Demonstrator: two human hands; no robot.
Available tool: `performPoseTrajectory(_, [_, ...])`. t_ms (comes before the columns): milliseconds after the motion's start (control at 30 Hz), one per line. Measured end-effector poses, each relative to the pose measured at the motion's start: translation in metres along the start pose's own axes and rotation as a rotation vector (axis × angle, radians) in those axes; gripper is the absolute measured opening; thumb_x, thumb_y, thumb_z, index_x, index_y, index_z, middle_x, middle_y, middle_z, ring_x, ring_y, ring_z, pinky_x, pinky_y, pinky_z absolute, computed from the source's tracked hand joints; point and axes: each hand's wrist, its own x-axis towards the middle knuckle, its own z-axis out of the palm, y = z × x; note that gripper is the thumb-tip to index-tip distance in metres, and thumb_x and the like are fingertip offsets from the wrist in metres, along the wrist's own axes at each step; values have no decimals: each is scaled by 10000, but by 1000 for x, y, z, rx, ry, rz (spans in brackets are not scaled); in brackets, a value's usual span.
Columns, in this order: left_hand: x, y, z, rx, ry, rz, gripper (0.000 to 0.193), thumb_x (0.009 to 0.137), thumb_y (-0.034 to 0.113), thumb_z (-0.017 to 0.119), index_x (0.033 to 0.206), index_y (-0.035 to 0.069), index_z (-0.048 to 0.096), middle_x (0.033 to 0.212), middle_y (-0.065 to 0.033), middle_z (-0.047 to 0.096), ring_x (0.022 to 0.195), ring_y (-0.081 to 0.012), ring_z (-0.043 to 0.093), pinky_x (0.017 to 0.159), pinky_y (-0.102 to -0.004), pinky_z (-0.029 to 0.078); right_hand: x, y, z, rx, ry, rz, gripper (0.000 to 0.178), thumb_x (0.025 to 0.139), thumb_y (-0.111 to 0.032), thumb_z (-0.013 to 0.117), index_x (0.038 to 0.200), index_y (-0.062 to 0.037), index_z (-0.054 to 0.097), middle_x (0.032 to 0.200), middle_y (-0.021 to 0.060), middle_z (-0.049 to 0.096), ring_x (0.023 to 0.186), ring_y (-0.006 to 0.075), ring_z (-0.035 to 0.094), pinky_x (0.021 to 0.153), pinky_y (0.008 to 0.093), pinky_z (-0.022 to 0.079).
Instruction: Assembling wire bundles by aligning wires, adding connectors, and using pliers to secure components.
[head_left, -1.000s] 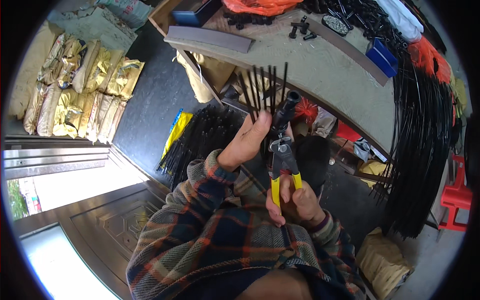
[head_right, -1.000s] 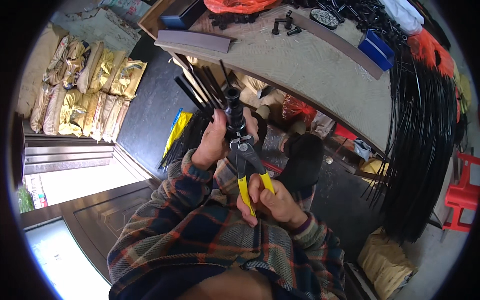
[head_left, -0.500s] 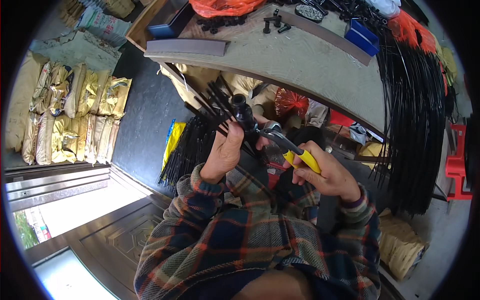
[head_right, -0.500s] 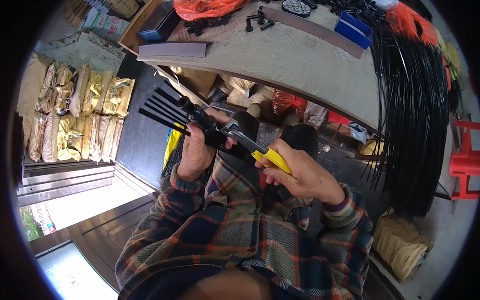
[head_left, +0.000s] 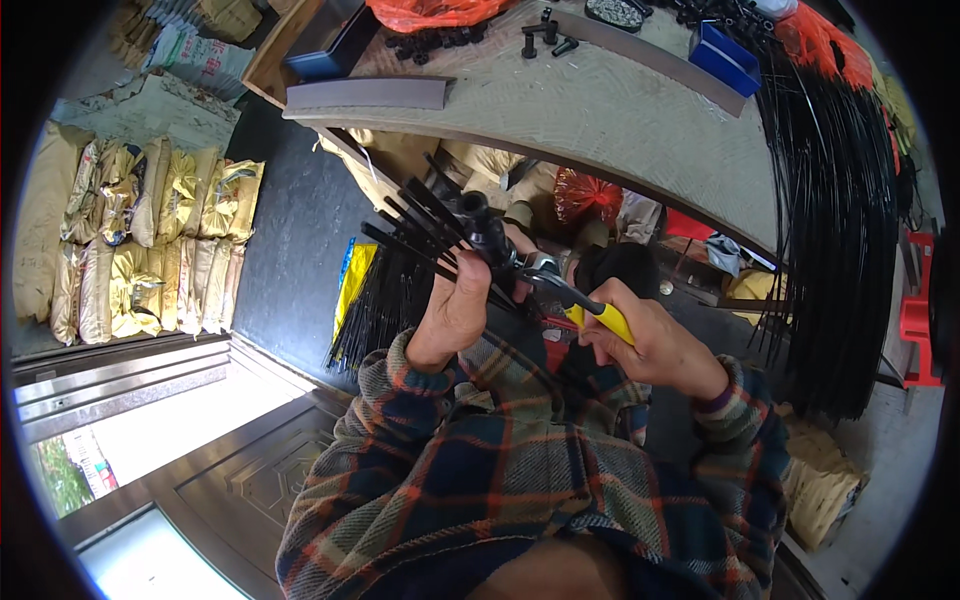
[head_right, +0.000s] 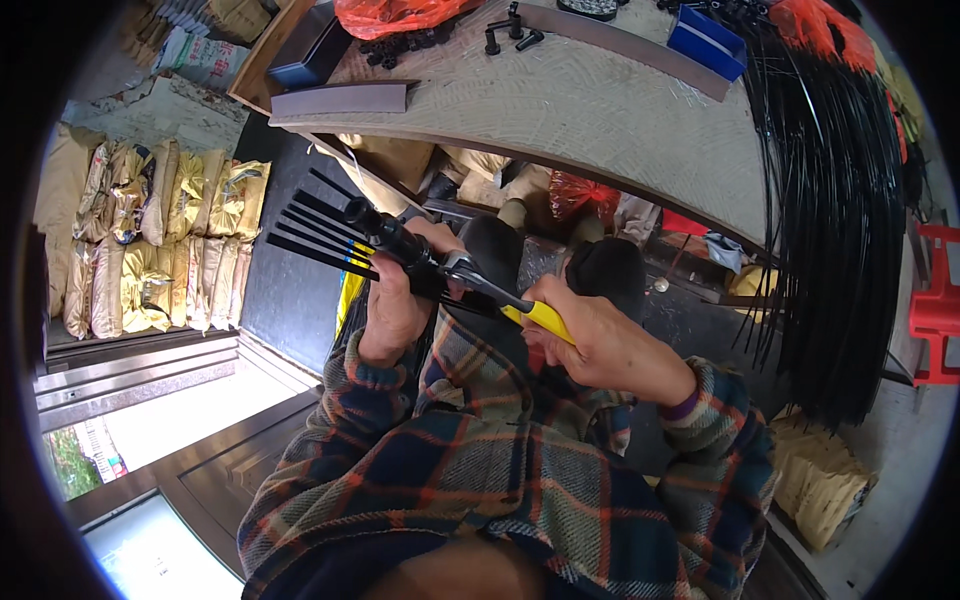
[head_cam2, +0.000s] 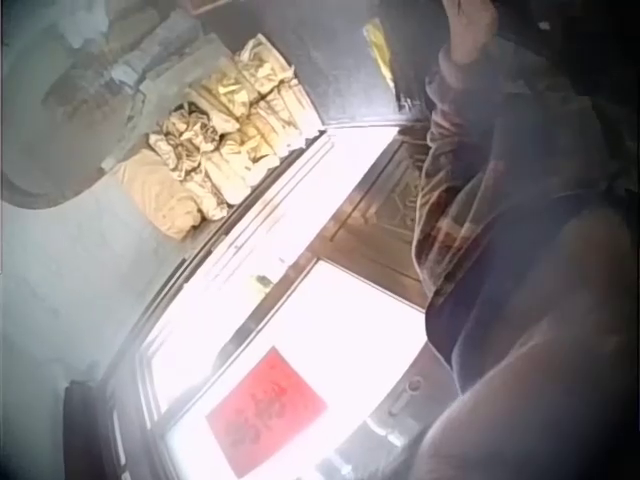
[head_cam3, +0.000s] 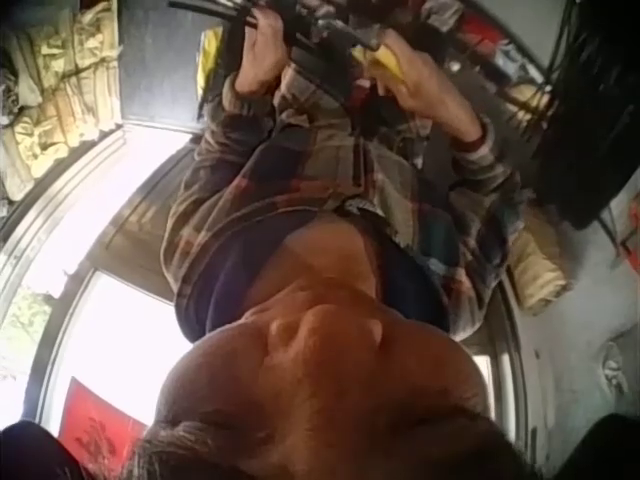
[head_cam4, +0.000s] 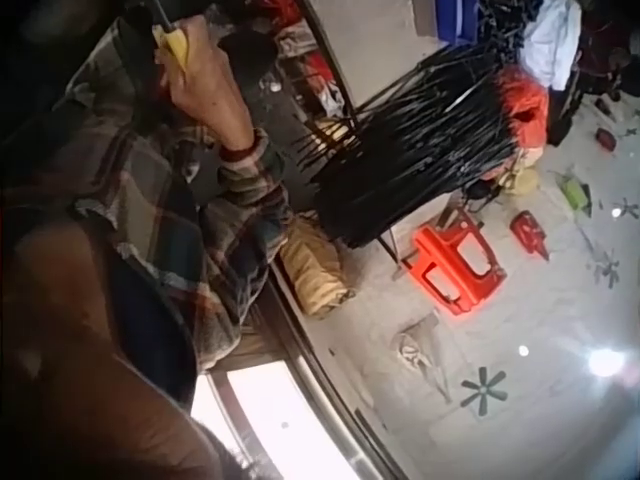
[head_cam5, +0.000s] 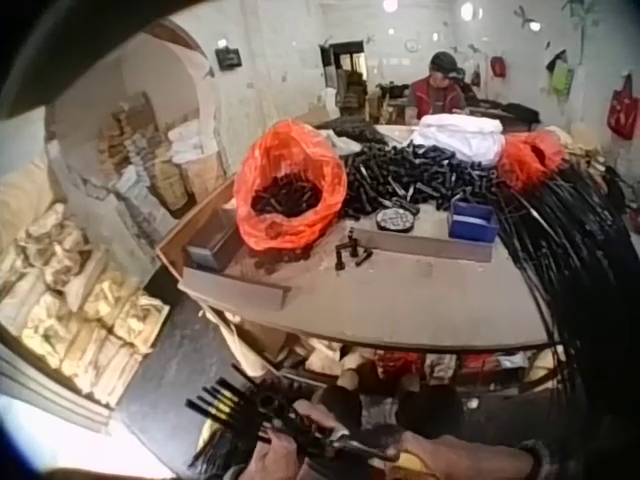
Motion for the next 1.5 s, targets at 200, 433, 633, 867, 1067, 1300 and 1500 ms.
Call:
performPoseTrajectory(200, [1, -1, -4, -68, -2, 22, 697, 826, 664, 295, 936, -1, 471, 746, -89, 511, 651, -148, 500, 637, -278, 428, 7, -4, -1, 378, -24, 77, 140, 880, -74, 513, 926, -31, 388, 781, 116, 591, 595, 129, 595, 539, 248, 455])
performPoseTrajectory(433, [-1, -1, -10, -29, -12, 32, 674, 822, 664, 301, 922, 14, 448, 737, -95, 498, 650, -160, 495, 640, -295, 429, 13, -16, -3, 97, -37, 85, 142, 882, -82, 516, 931, -31, 392, 761, 87, 598, 572, 127, 597, 525, 241, 455])
performPoseTrajectory(633, [-5, -2, -9, -125, -23, 25, 659, 809, 667, 335, 928, 31, 457, 707, -75, 461, 638, -159, 472, 612, -284, 409, 9, -12, -5, 197, -62, 79, 163, 872, -81, 533, 948, -26, 400, 753, 95, 603, 565, 150, 608, 516, 247, 456])
performPoseTrajectory(867, [-4, -1, -6, -101, 7, 11, 640, 813, 659, 348, 923, 39, 459, 704, -70, 447, 628, -150, 450, 599, -274, 397, 11, -14, -5, -42, -46, 64, 198, 852, -43, 538, 987, -20, 394, 768, 115, 604, 608, 198, 625, 523, 293, 462])
performPoseTrajectory(1067, [2, 4, 2, -12, 48, 58, 629, 823, 651, 356, 935, 40, 461, 729, -64, 446, 637, -154, 447, 605, -282, 396, 11, 6, 18, -197, 170, -127, 321, 782, -37, 600, 1031, -19, 397, 768, 193, 553, 666, 358, 576, 540, 389, 439])
performPoseTrajectory(1300, [10, -24, 9, -200, 508, -13, 472, 946, 343, 254, 842, -11, 547, 695, -57, 549, 654, -142, 525, 656, -285, 435, 51, 33, 16, -172, 612, -238, 193, 690, -67, 717, 779, -16, 554, 827, 130, 559, 724, 291, 581, 672, 350, 473])
performPoseTrajectory(1500, [9, -32, 9, 37, 62, -96, 588, 940, 480, 227, 914, -23, 532, 737, -110, 572, 707, -191, 557, 700, -307, 436, 122, 40, -143, -98, 1110, -215, 94, 752, -66, 645, 812, 5, 630, 766, 36, 637, 709, 99, 580, 649, 236, 453])
